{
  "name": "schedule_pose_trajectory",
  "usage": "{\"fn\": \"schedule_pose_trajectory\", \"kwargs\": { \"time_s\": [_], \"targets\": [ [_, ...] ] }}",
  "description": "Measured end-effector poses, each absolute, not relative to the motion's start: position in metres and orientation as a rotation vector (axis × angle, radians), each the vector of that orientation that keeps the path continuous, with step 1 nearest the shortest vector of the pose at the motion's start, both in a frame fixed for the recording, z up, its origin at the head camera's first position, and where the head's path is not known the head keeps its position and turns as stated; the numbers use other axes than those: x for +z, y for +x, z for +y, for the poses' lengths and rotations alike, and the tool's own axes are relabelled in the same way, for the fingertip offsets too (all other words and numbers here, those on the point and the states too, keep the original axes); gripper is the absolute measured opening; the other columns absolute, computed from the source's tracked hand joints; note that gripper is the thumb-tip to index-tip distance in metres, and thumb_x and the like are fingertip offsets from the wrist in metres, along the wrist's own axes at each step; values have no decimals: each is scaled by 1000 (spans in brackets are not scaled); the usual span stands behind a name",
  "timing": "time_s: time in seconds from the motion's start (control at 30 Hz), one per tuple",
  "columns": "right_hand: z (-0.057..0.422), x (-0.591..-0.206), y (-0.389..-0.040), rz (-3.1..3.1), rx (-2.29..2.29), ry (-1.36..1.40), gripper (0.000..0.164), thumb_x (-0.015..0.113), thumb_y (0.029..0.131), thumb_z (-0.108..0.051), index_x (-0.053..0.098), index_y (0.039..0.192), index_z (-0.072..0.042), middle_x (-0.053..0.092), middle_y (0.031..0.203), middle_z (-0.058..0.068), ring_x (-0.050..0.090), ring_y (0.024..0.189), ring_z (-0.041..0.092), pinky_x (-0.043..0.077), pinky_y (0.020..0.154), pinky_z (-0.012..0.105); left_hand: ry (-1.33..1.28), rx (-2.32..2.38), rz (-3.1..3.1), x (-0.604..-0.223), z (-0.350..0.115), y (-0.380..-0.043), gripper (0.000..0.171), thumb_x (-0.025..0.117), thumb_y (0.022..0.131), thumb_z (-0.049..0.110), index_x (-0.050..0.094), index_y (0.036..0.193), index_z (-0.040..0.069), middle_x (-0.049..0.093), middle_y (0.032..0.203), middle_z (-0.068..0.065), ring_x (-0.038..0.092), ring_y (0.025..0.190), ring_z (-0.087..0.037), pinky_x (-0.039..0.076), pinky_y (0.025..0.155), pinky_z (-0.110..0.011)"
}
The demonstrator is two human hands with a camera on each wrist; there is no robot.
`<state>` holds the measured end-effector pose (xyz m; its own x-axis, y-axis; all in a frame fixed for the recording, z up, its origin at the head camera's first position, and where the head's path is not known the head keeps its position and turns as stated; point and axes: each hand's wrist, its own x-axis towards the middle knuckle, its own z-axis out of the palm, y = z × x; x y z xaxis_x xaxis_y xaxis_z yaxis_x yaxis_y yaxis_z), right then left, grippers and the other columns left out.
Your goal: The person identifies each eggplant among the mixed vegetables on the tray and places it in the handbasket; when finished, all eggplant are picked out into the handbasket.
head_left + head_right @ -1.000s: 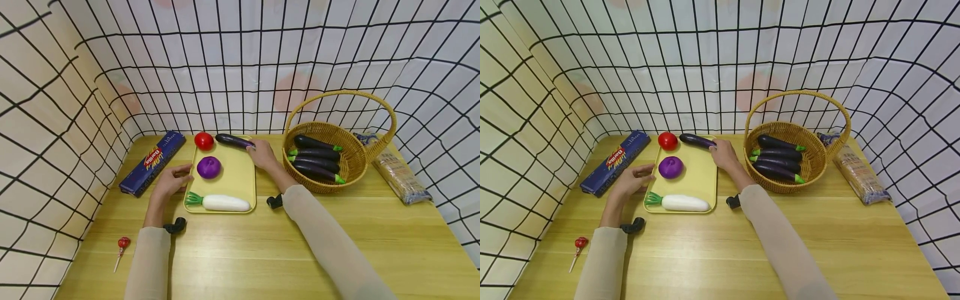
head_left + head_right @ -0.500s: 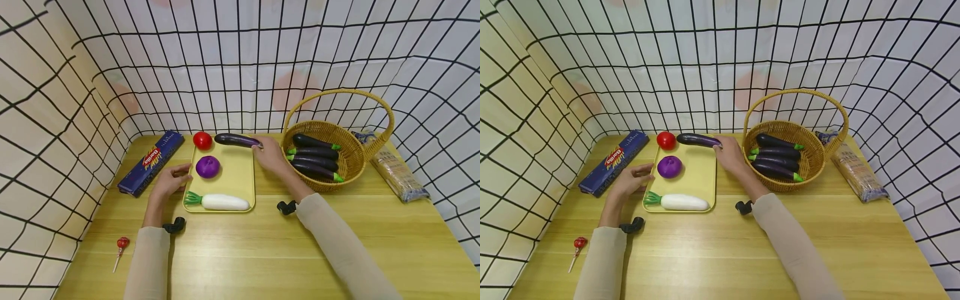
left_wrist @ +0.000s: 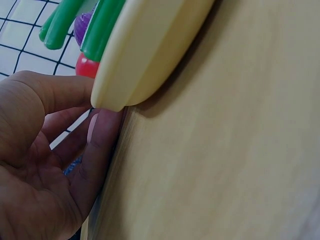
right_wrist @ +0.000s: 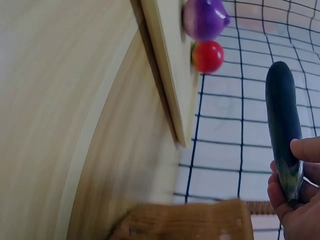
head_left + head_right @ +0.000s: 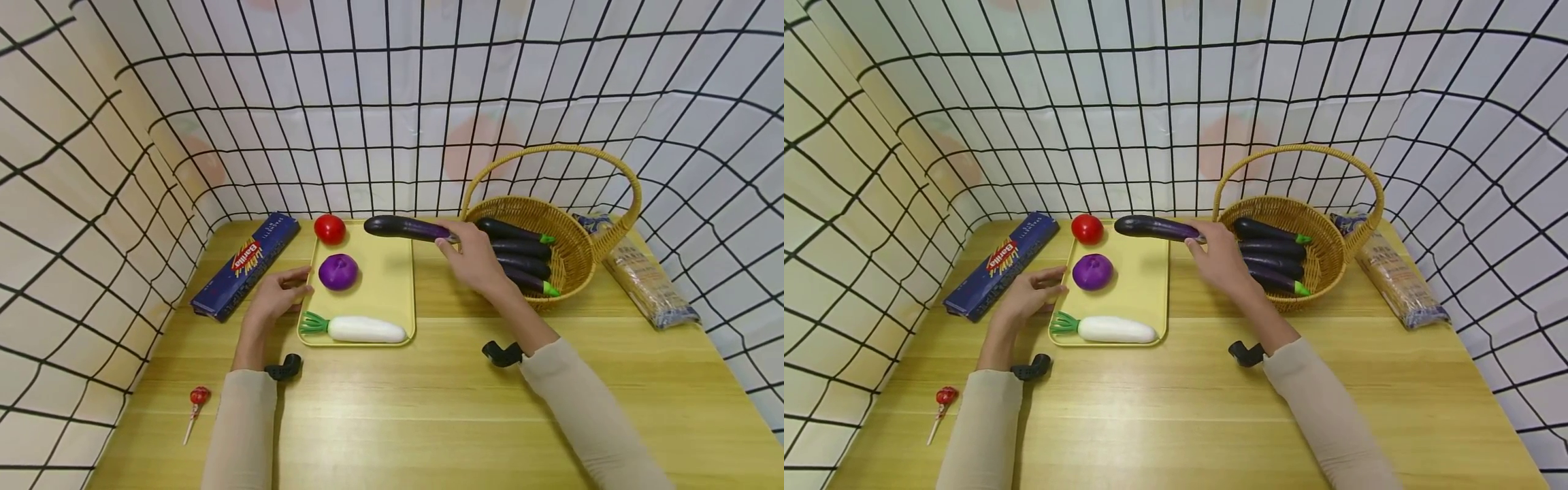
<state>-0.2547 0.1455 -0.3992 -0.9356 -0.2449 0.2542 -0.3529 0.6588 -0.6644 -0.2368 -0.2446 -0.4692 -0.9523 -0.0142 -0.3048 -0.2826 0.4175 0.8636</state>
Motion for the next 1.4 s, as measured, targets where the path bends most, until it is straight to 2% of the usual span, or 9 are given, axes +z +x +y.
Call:
{"fn": "schedule_pose_trajectory", "kwargs": {
  "time_s": [0.23,0.4,0.5,0.7,0.87,1.1,1.23,1.33,1.4],
  "targets": [
    [182,-395,-238,-2710,1104,477,44,53,101,-27,49,143,-16,49,144,15,41,135,36,34,111,59,-270,1544,2420,-468,-244,-237,49,69,91,23,56,138,29,54,141,-1,56,115,-24,59,78,-30],
    [209,-399,-229,-2719,1058,415,43,53,101,-29,49,143,-18,49,143,17,45,130,38,43,97,56,-285,1539,2424,-469,-244,-237,49,69,91,22,57,137,29,54,142,0,56,116,-24,60,78,-30],
    [226,-403,-224,-2718,1050,369,43,52,101,-30,50,143,-19,50,141,18,47,125,39,42,92,56,-281,1548,2420,-469,-245,-236,49,69,91,22,57,137,28,54,142,-1,56,117,-25,60,78,-31],
    [259,-411,-219,-2729,1020,323,43,52,101,-30,50,142,-16,49,142,21,41,130,46,36,101,66,-276,1553,2426,-470,-246,-235,49,70,91,22,56,138,28,54,143,-1,56,117,-25,60,78,-31],
    [283,-419,-221,-2752,973,263,43,51,101,-30,50,141,-14,49,141,25,46,121,49,36,99,67,-280,1545,2429,-469,-246,-235,49,69,91,22,56,138,28,53,143,-1,56,118,-25,60,79,-31],
    [301,-421,-229,-2880,890,176,48,44,103,-35,44,146,-11,43,144,28,35,130,53,31,102,71,-258,1546,2427,-468,-245,-234,49,69,91,23,56,138,27,53,144,-2,55,119,-26,60,79,-31],
    [303,-425,-235,-2932,828,153,49,44,103,-36,44,146,-13,48,140,28,54,103,47,39,94,68,-247,1553,2421,-468,-244,-234,49,68,91,22,56,138,26,53,143,-2,55,118,-25,60,79,-31],
    [302,-427,-239,-2944,755,156,46,47,102,-34,47,144,-15,61,119,24,56,71,32,46,73,54,-248,1561,2415,-467,-244,-234,49,68,91,21,56,138,26,53,143,-2,55,118,-25,60,79,-31],
    [300,-428,-241,-2938,717,163,43,50,101,-32,49,142,-17,64,103,20,55,64,28,44,62,46,-248,1563,2415,-466,-243,-234,49,68,91,21,55,139,26,53,143,-2,55,118,-25,59,79,-31]
  ]
}}
